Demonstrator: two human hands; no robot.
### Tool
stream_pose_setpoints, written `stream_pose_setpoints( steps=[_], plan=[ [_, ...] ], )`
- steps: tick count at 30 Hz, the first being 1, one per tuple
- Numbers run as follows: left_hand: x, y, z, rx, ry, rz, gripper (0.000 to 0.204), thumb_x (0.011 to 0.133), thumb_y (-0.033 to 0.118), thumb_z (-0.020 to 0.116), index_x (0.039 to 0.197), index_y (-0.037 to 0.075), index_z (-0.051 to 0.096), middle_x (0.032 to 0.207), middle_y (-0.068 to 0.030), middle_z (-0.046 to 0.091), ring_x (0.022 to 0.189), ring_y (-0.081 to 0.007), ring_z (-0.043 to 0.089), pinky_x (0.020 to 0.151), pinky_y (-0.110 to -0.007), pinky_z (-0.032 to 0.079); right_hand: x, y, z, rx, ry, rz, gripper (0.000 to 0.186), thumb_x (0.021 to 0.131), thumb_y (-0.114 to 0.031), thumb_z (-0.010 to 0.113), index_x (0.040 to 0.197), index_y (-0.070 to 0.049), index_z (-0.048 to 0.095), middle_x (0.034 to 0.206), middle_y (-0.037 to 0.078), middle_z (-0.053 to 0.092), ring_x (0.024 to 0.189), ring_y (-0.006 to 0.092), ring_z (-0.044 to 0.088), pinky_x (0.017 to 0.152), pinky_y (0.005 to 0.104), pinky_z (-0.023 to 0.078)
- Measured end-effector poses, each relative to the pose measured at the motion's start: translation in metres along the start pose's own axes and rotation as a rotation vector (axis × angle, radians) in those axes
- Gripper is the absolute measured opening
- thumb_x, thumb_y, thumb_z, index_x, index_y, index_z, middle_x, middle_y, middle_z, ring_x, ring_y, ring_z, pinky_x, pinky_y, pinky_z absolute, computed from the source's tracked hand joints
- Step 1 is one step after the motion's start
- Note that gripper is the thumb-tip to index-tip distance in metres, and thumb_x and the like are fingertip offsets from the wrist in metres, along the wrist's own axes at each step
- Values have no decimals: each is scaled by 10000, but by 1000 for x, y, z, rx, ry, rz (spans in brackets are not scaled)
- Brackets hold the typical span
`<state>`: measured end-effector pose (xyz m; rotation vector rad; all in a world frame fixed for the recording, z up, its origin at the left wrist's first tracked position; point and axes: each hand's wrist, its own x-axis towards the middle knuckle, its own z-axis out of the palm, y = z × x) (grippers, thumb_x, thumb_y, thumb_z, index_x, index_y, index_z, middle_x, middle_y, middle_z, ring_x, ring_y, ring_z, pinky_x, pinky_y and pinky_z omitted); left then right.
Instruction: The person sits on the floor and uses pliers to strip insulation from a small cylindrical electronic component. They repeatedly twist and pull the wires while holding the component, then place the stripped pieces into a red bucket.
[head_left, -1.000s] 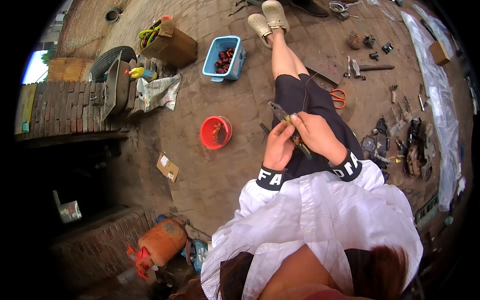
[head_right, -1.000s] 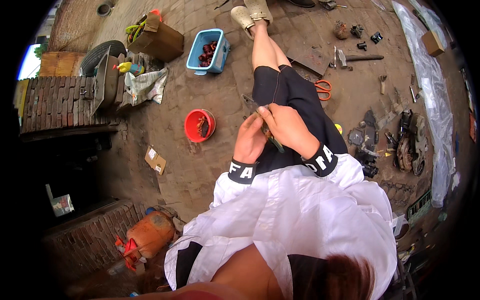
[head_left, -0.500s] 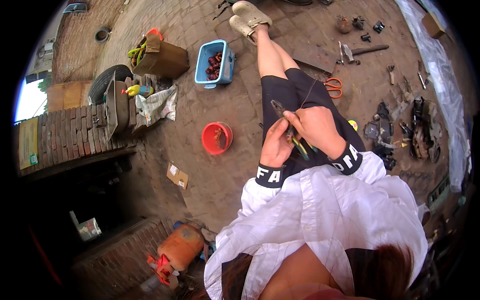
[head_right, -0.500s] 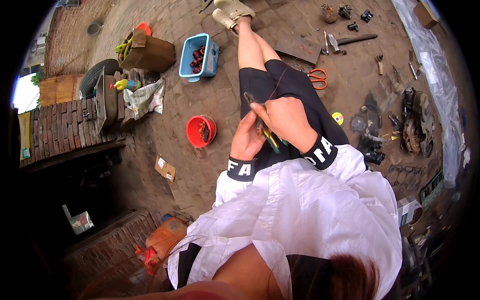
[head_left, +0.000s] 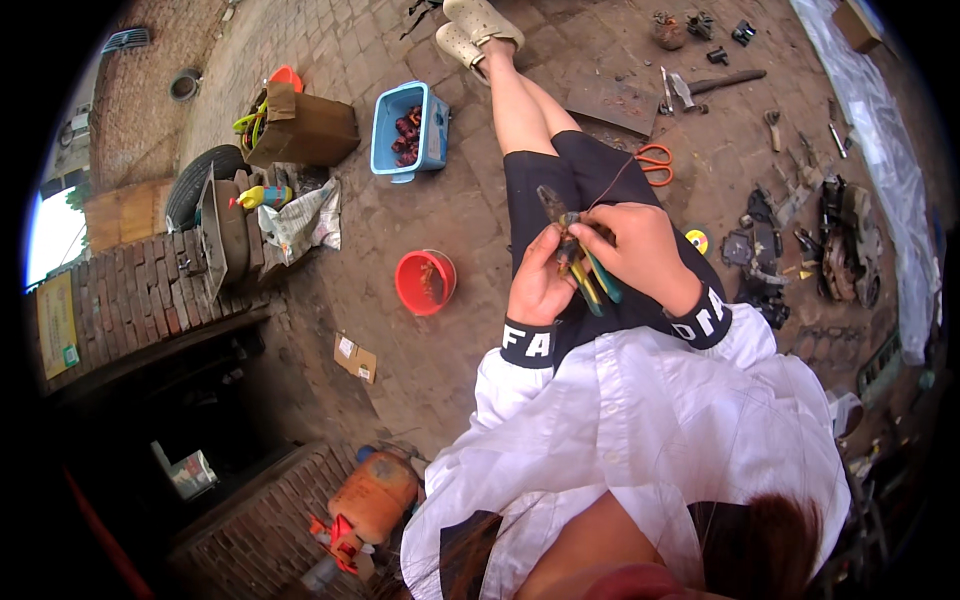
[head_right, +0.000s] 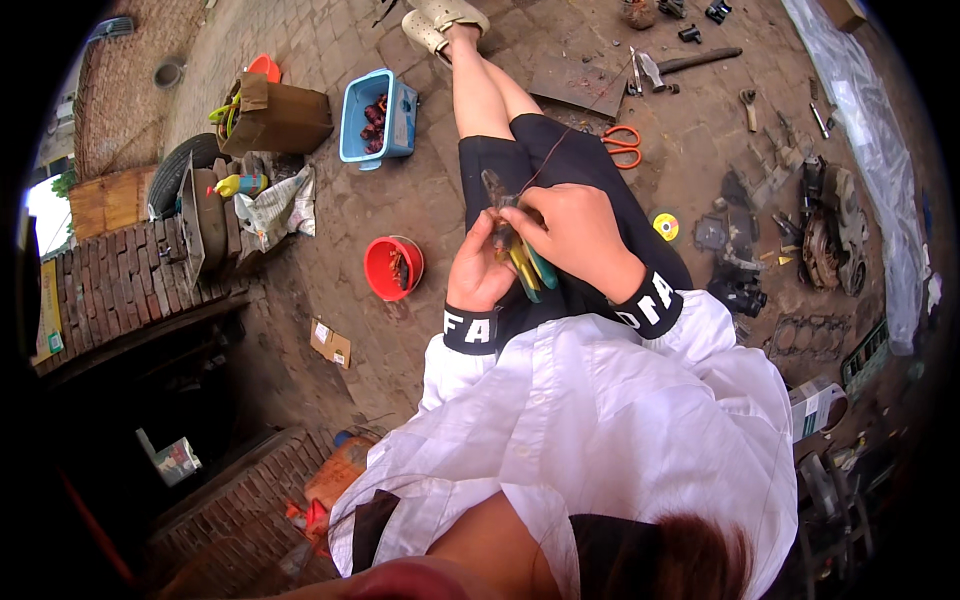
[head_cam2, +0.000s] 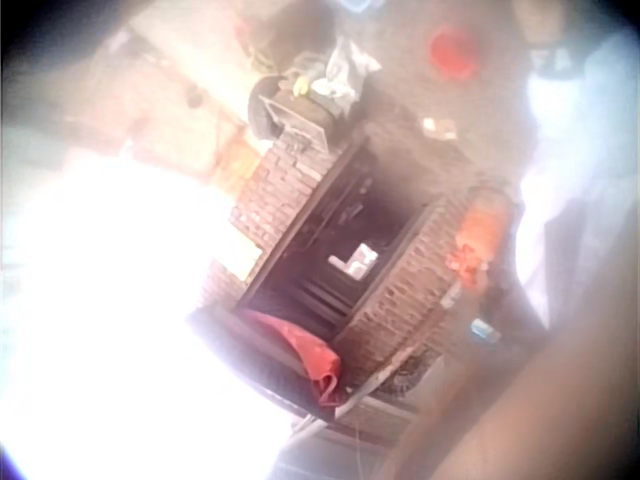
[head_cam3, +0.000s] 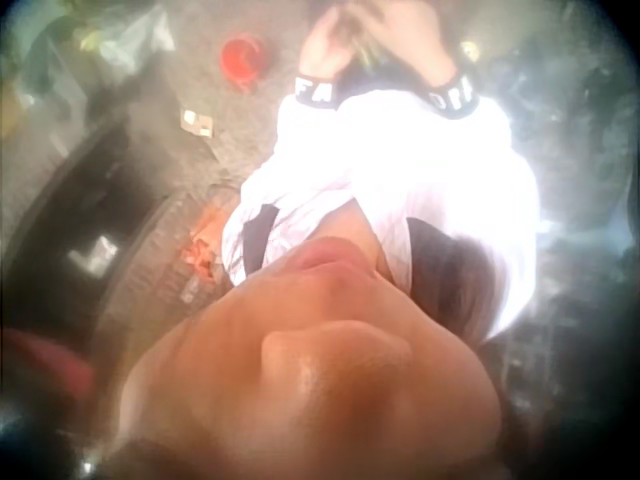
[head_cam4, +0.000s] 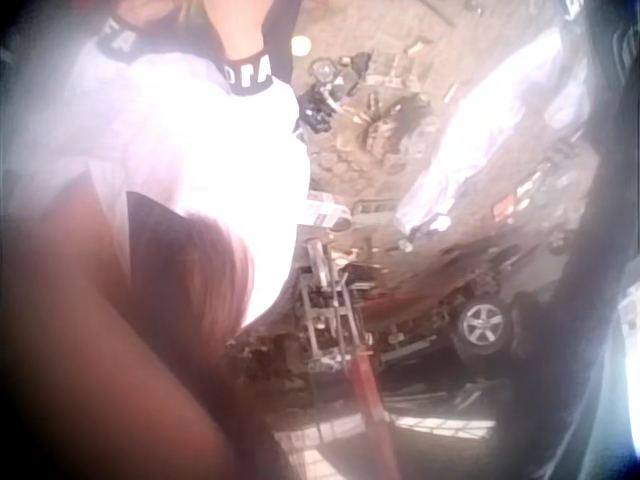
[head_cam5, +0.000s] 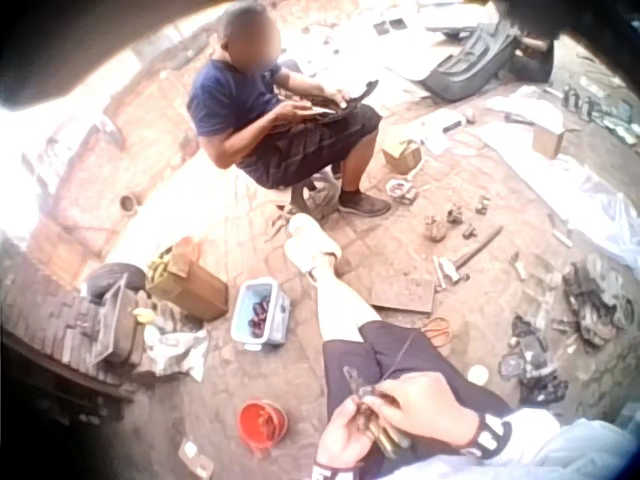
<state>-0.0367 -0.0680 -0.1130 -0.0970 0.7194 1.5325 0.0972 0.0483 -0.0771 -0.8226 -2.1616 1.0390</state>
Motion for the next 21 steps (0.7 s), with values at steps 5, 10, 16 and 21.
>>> stream_pose_setpoints(
  steps=[5,10,16,21],
  plan=[
    [0,-1,10,-16,40,61,289,943,218,623,1105,-20,591,1165,-121,625,1058,-238,613,970,-430,505,-5,-4,5,-12,53,-7,199,793,-244,735,739,-65,668,622,64,606,602,241,607,538,353,461],
    [1,5,7,20,31,97,251,945,170,617,1105,-20,584,1169,-122,621,1055,-240,616,973,-424,508,-2,-8,10,-45,190,-112,160,762,-203,764,756,-72,672,657,45,605,643,221,597,566,327,467],
    [2,5,2,36,34,95,124,920,101,642,1022,33,621,1048,-81,651,962,-186,634,928,-383,527,5,-10,10,404,-51,229,103,787,-89,740,811,-20,668,663,40,616,583,102,583,532,242,434],
    [3,3,-2,84,76,124,78,891,81,680,957,63,644,884,-15,639,786,-112,588,791,-300,522,8,-9,9,567,-171,371,70,834,-41,685,818,12,643,705,14,638,598,18,561,525,189,401]
  ],
)
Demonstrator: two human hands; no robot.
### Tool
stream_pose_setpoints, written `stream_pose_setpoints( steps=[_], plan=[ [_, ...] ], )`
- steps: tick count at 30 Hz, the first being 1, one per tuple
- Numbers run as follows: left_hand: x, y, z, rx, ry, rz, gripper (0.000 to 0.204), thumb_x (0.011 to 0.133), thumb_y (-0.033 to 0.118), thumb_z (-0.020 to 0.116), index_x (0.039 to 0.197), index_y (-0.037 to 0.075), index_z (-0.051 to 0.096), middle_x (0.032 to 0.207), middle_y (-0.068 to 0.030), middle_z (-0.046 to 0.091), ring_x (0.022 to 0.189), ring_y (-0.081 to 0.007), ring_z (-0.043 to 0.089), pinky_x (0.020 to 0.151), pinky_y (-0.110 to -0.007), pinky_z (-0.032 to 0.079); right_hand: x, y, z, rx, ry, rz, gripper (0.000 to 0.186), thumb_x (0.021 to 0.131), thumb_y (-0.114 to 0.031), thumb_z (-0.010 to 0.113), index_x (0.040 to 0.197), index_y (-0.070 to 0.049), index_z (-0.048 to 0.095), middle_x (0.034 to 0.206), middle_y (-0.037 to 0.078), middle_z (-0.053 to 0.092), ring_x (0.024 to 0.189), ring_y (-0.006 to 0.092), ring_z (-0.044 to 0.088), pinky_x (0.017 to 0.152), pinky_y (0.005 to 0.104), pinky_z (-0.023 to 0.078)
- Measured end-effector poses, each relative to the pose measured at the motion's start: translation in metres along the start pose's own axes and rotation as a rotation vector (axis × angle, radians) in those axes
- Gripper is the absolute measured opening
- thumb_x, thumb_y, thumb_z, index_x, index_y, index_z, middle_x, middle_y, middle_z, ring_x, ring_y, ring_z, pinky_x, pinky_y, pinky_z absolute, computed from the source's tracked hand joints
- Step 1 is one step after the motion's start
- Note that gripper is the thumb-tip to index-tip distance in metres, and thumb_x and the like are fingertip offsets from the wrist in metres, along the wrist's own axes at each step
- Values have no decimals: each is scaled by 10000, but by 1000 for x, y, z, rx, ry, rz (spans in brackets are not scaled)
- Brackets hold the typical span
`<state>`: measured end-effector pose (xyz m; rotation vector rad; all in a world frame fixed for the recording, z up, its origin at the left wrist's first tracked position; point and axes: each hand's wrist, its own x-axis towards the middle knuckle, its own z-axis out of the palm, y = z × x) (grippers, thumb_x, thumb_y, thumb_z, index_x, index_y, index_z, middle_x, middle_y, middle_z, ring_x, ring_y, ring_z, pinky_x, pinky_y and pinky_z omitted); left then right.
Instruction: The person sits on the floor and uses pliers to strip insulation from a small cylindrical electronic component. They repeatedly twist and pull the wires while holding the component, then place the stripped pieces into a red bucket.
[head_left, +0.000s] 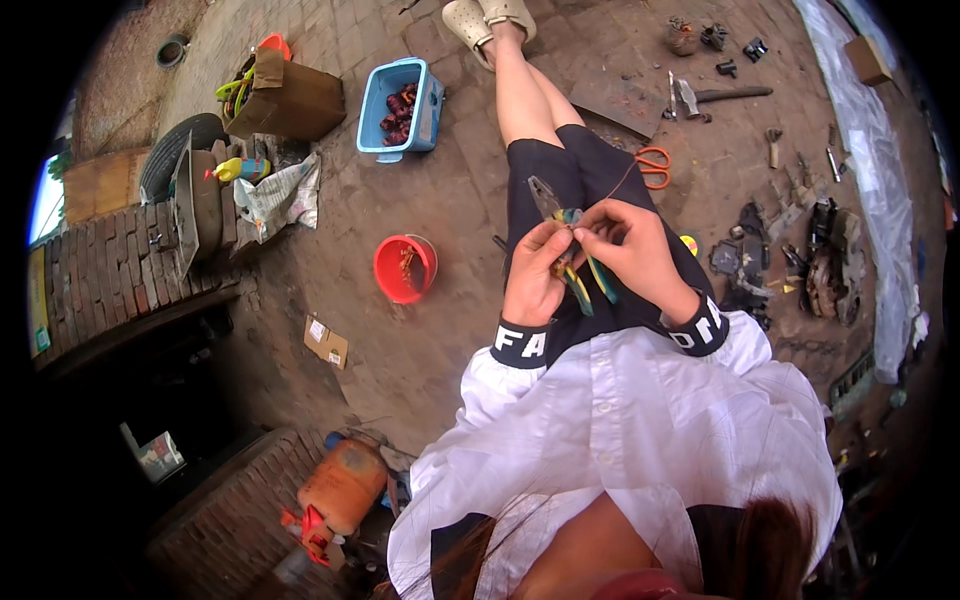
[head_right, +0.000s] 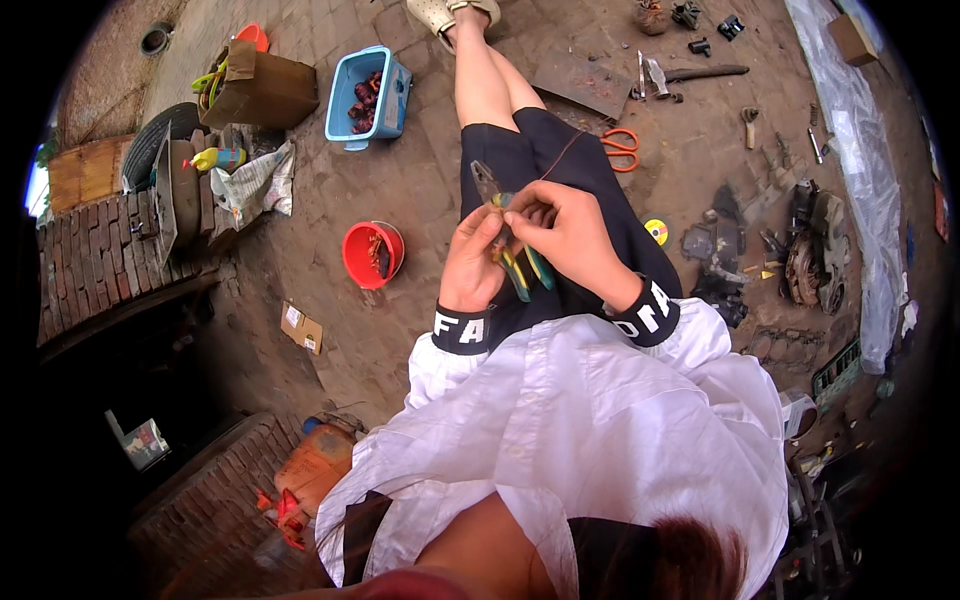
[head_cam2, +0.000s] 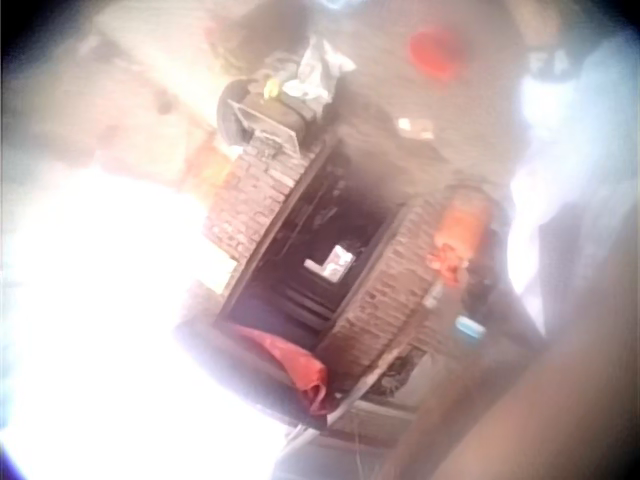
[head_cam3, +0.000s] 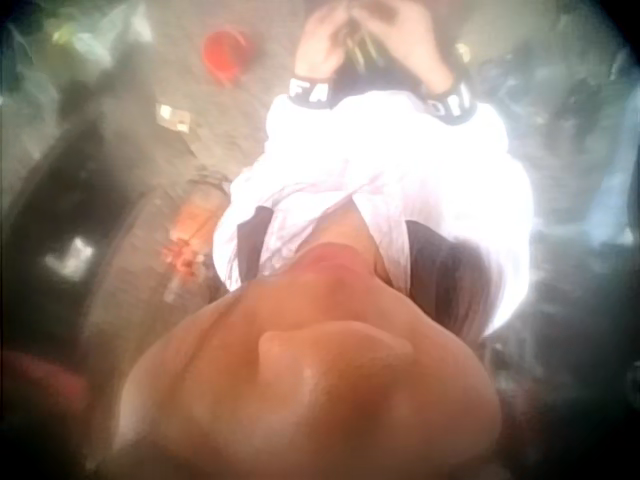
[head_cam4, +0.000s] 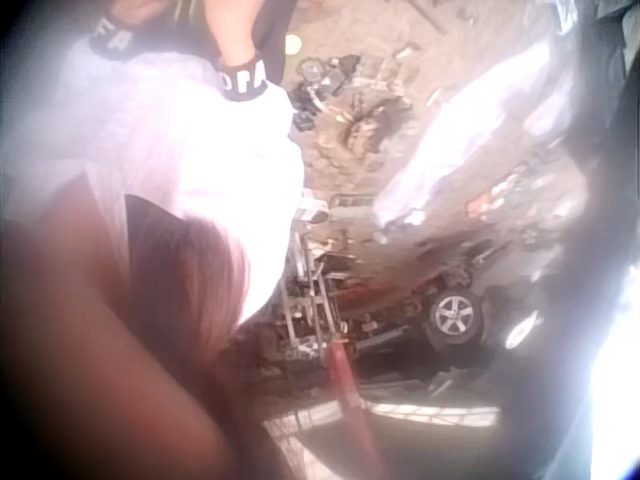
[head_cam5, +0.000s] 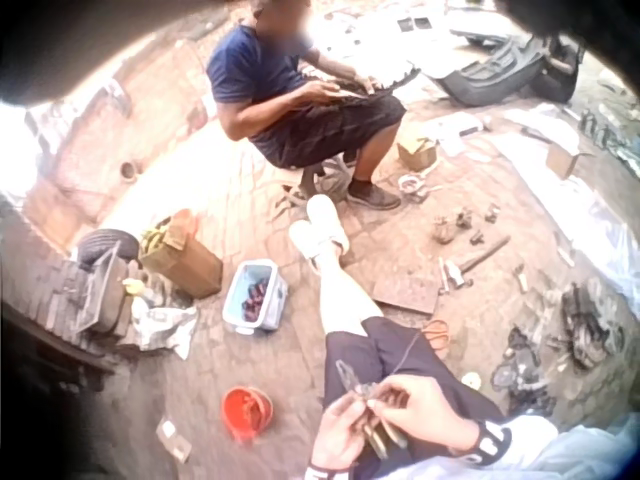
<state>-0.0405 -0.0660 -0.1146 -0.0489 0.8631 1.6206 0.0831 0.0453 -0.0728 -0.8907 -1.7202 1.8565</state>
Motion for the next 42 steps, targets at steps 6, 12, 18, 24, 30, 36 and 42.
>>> stream_pose_setpoints(
  steps=[6,12,18,24,30,36,42],
  plan=[
    [1,6,8,-5,-27,28,119,868,88,712,972,79,656,812,25,606,710,-81,529,724,-268,489,7,18,7,141,43,-48,57,844,-28,669,849,11,628,751,4,637,630,28,580,538,179,410],
    [13,15,24,115,75,64,82,871,39,688,942,46,648,850,-3,629,733,-90,554,707,-263,484,25,22,-2,280,12,59,66,851,-28,673,886,5,628,831,0,642,704,24,573,623,172,450],
    [19,18,23,233,75,103,104,867,24,684,960,16,638,918,-31,649,815,-115,599,727,-259,485,31,18,-6,175,11,81,75,846,-36,679,896,3,639,789,-16,640,681,3,549,598,168,422],
    [22,18,30,278,101,102,122,856,-4,687,972,-9,648,902,-25,634,782,-81,570,693,-213,445,28,22,-1,263,139,166,63,852,-48,662,891,-4,640,748,-21,620,617,1,505,532,172,365],
    [27,19,24,224,92,108,170,900,30,642,1066,6,620,1049,-119,662,983,-231,649,852,-331,531,52,17,-29,764,479,161,67,888,-57,614,829,-37,590,646,-38,470,500,23,348,443,199,255],
    [9,55,-1,131,204,264,205,937,49,589,1141,21,586,1110,-139,638,1093,-282,619,948,-390,508,117,115,-110,356,696,154,104,869,-109,672,899,-17,635,725,-5,573,547,40,419,498,220,317],
    [-5,82,-24,198,344,354,235,938,98,607,1156,21,568,1113,-133,618,1095,-283,602,985,-402,494,204,309,-141,-142,794,388,228,805,-186,725,870,32,716,816,106,715,766,188,659,709,320,490]
  ],
)
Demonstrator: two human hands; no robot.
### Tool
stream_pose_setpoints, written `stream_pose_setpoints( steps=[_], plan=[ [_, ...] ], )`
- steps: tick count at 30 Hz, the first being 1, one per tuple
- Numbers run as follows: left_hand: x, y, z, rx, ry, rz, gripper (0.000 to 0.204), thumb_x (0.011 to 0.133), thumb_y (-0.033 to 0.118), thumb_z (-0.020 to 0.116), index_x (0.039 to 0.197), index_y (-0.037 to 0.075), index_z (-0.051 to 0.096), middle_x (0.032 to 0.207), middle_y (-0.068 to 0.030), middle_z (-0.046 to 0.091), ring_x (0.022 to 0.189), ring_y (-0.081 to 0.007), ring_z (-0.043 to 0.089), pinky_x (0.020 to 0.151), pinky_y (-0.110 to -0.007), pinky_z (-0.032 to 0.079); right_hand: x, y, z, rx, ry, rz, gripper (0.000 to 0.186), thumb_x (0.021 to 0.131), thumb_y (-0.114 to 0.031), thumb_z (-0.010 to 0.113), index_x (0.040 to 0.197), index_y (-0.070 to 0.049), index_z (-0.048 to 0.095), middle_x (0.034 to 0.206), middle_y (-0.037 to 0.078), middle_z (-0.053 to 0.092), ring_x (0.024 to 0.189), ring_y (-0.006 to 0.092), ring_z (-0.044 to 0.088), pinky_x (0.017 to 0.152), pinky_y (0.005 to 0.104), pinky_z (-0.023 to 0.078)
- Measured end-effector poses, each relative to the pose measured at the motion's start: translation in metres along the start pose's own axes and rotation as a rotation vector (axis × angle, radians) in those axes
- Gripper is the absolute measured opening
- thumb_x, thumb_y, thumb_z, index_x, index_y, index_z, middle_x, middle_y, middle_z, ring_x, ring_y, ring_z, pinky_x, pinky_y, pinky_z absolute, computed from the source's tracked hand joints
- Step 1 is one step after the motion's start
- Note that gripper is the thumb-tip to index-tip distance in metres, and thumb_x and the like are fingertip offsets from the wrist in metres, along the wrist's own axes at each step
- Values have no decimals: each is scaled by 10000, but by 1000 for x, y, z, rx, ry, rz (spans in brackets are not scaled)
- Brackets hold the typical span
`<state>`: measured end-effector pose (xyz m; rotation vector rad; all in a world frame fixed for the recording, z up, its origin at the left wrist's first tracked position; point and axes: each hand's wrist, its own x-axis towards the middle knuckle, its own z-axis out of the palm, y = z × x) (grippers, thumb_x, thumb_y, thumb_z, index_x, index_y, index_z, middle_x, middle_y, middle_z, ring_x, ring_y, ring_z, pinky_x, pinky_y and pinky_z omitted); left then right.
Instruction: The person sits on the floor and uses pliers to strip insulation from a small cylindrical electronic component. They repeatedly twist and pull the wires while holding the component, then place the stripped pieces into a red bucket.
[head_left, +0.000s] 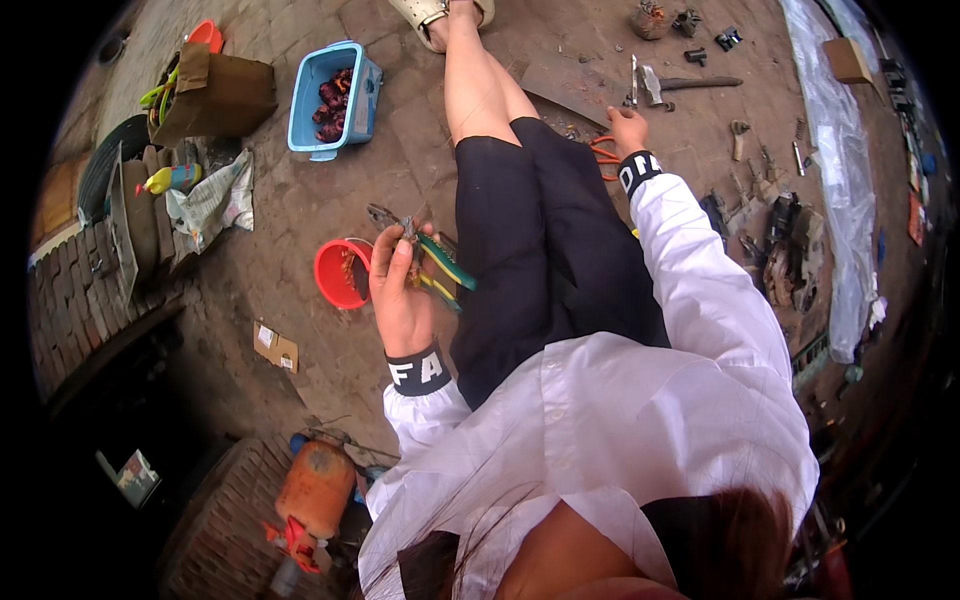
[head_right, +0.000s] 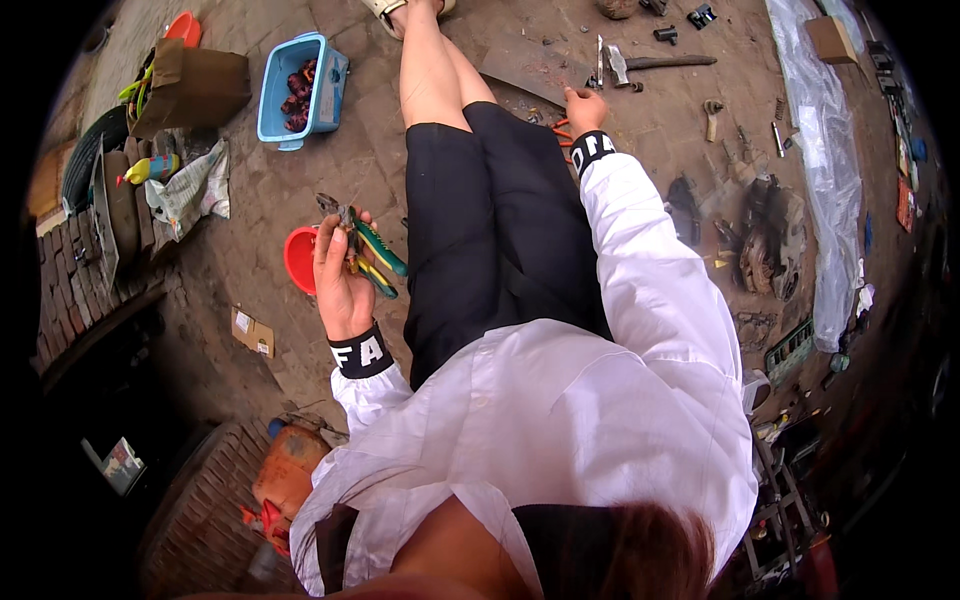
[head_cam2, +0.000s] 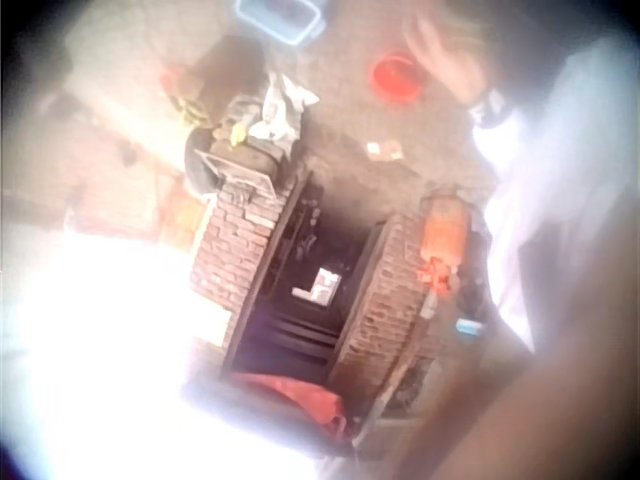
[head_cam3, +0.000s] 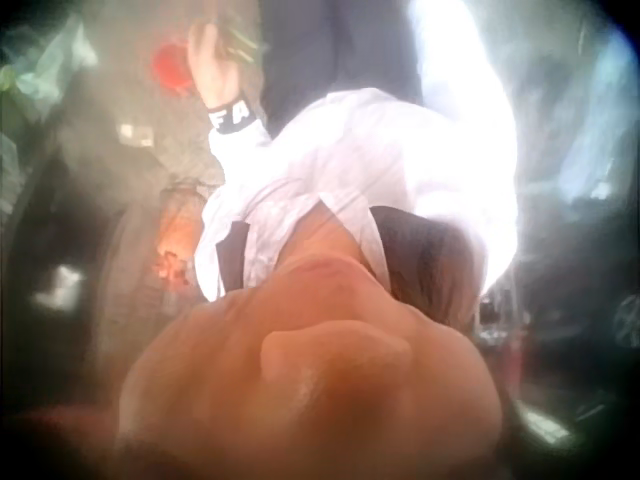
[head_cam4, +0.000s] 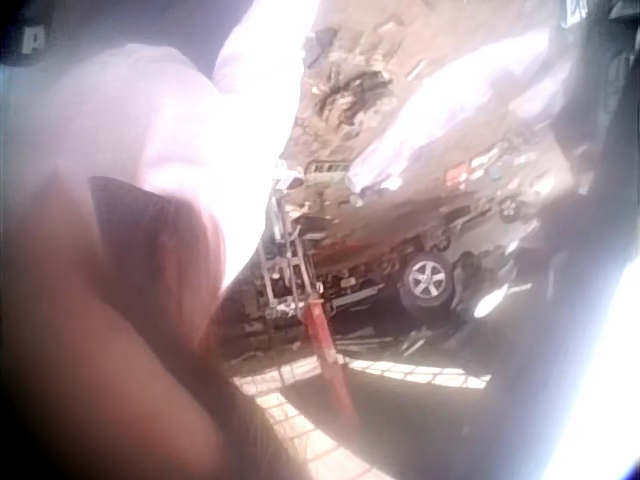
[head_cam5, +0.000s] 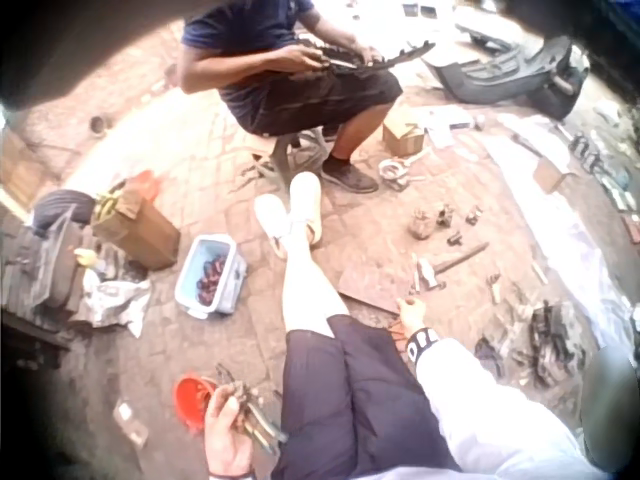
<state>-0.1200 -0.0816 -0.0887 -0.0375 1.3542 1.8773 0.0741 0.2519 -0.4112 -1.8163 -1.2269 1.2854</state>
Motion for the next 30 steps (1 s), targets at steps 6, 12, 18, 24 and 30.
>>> stream_pose_setpoints(
  steps=[6,12,18,24,30],
  plan=[
    [-15,3,-13,8,112,12,251,919,66,611,1160,23,556,1140,-140,621,1094,-269,603,979,-391,478,10,-11,22,-242,-29,100,241,851,-206,670,843,29,724,797,86,712,722,167,639,709,298,485],
    [-16,-2,5,30,22,-15,226,926,70,604,1140,18,552,1127,-143,630,1074,-257,614,950,-368,484,-39,-30,-23,358,-149,198,164,919,-123,590,1009,10,624,878,74,705,659,92,570,589,238,456],
    [-19,-4,44,32,-253,17,201,866,-32,634,1055,-15,567,1055,-99,591,1056,-227,616,939,-344,487,-226,-152,-104,467,-720,141,212,972,-247,580,1012,-42,614,1004,68,682,803,78,585,732,229,490],
    [-54,0,65,203,-388,141,376,798,-40,701,1113,4,501,1120,-90,536,1013,-194,586,881,-319,492,-325,-197,-110,377,-1452,7,347,940,-257,635,1156,0,548,1074,47,610,942,119,602,860,267,493],
    [-84,-2,45,524,-400,463,440,762,-29,729,1134,-12,495,1159,-102,459,1157,-208,521,972,-326,431,-348,-200,-111,232,-1535,-150,258,941,-150,605,1134,-6,512,977,33,607,880,98,607,781,253,515]
  ],
)
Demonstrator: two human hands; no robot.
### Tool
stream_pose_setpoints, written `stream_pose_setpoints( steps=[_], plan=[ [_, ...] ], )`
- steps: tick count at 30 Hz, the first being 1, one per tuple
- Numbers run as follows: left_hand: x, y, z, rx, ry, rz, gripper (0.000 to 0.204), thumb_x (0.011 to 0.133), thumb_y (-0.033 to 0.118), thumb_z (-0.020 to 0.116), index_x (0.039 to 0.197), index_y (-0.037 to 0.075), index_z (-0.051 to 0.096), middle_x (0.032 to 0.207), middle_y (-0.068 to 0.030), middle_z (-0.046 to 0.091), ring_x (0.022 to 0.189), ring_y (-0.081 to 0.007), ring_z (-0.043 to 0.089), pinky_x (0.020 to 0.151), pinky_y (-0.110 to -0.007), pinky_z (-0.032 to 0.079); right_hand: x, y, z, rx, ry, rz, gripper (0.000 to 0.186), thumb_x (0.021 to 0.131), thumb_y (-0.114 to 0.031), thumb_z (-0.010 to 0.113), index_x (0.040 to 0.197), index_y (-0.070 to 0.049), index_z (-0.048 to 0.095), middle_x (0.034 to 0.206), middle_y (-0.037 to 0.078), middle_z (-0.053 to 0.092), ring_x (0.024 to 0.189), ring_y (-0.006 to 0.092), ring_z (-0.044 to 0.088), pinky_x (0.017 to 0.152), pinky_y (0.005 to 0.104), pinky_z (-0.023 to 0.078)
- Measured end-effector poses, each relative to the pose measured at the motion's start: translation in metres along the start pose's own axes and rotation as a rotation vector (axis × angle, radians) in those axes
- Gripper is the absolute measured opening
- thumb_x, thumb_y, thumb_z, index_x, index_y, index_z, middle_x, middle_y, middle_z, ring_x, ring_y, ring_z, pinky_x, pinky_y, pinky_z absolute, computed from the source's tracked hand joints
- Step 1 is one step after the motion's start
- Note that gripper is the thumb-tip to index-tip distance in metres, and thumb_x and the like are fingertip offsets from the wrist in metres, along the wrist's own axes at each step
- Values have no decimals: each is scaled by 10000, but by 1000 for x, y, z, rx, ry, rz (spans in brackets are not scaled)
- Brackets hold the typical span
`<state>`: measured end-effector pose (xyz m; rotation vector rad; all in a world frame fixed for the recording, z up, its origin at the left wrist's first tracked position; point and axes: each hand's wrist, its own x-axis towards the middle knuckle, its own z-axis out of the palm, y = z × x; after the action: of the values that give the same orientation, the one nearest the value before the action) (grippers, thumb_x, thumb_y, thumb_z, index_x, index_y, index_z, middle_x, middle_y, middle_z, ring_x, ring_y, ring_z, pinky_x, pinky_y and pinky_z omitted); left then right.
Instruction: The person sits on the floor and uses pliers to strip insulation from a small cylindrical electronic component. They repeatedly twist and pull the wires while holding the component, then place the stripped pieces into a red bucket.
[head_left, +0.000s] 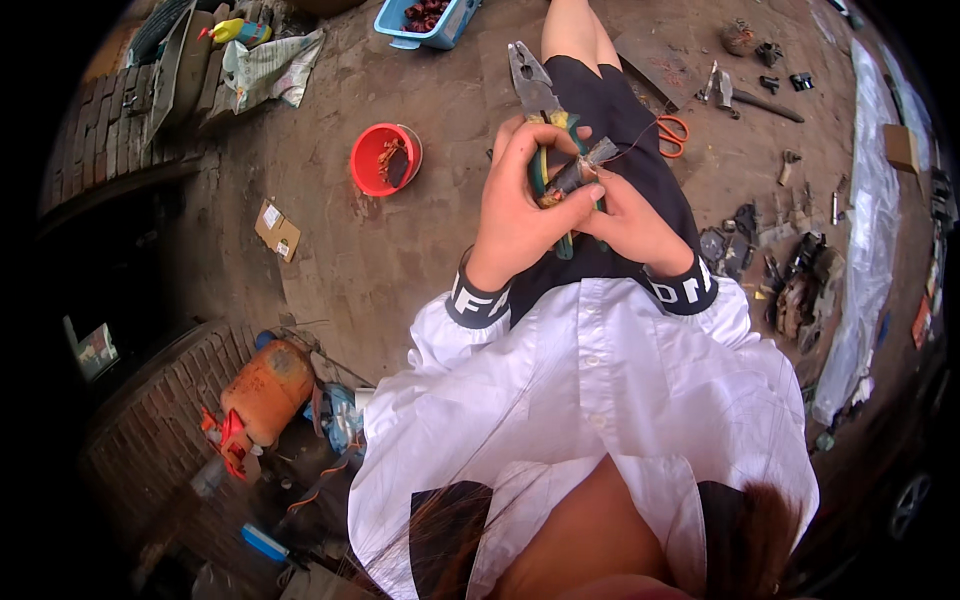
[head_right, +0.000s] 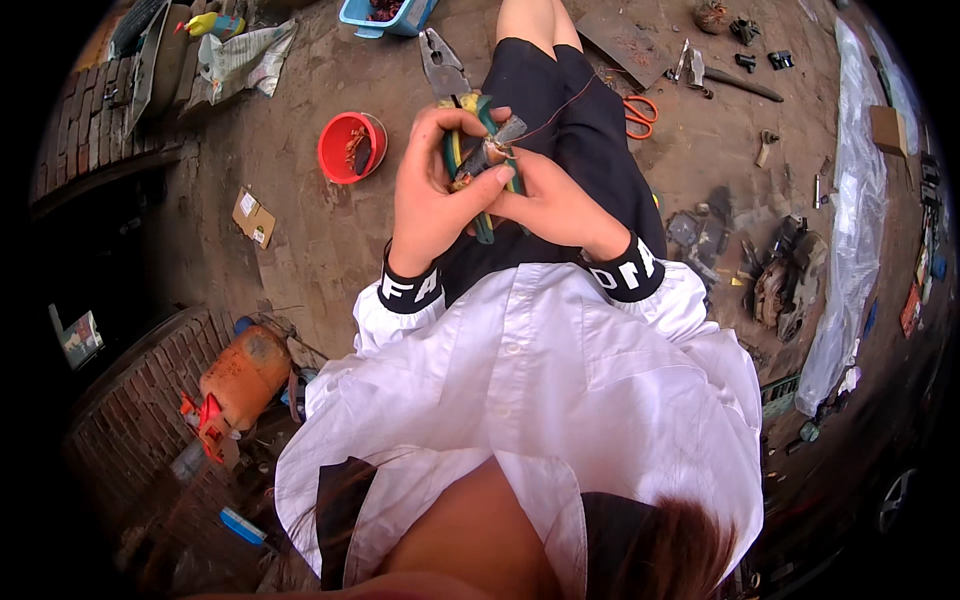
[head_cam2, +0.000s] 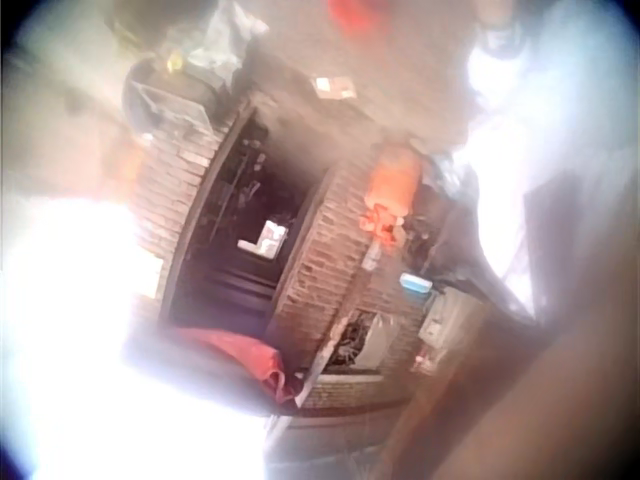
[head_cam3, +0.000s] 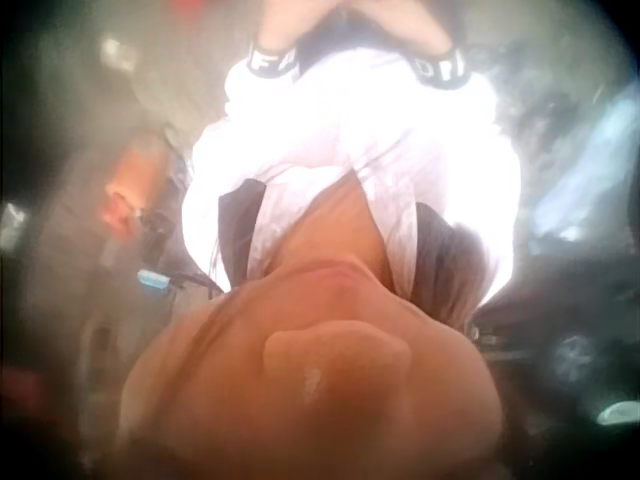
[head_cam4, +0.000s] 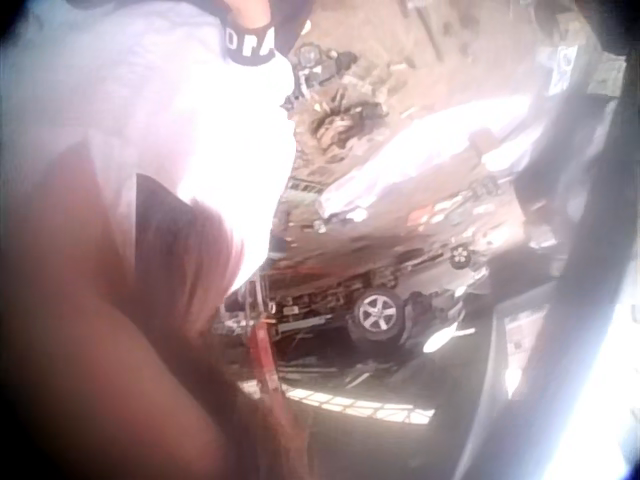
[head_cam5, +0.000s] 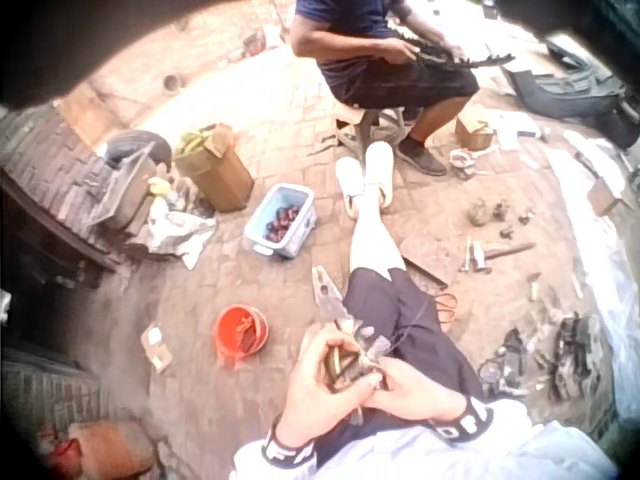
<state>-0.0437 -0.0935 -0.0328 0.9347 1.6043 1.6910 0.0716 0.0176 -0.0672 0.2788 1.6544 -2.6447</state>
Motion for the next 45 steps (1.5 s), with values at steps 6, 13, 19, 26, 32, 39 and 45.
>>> stream_pose_setpoints(
  steps=[6,13,19,26,32,39,45],
  plan=[
    [-21,5,-7,460,227,173,421,771,49,746,1159,-30,605,1342,-127,417,1229,-240,489,1012,-374,418,-3,-15,22,143,92,38,234,933,-108,583,1128,2,514,1047,45,590,909,108,614,797,286,521],
    [-26,7,-10,-214,399,-50,311,900,85,658,1187,-22,610,1187,-117,611,1052,-212,611,878,-326,511,-9,-15,20,105,63,-1,234,848,20,536,1081,15,513,1086,110,583,1059,202,608,902,346,502],
    [-22,12,-47,-616,437,-192,395,1012,313,507,1162,-50,556,1056,-136,648,806,-144,613,695,-253,523,-23,-5,20,135,77,78,263,801,27,572,1063,16,551,1196,148,544,1025,174,579,873,316,489],
    [-30,13,-58,-639,460,-217,380,1010,300,517,1168,-44,559,1023,-127,648,767,-135,599,654,-242,502,-27,-10,17,-61,-8,5,266,777,-18,637,1039,22,620,1272,132,505,1061,176,527,956,329,405],
    [-26,11,-60,-440,493,-137,312,972,192,587,1183,-37,564,1031,-127,651,764,-134,596,642,-242,475,-19,-16,20,-249,-55,-119,156,769,-49,670,914,8,681,1315,166,467,1183,256,485,1036,379,350],
    [-25,18,-58,-106,481,-59,279,883,46,659,1144,-29,597,1016,-76,645,804,-113,595,672,-232,466,-22,-19,22,-349,-95,-142,148,762,-71,685,891,1,698,1272,171,490,1208,287,476,1040,388,346],
    [-26,16,-58,64,498,10,328,825,-10,709,1139,-17,613,995,-44,643,906,-118,607,800,-239,476,-24,-21,21,-349,-67,-132,153,765,-60,679,898,12,697,1268,170,495,1195,283,488,1027,384,362]
  ],
)
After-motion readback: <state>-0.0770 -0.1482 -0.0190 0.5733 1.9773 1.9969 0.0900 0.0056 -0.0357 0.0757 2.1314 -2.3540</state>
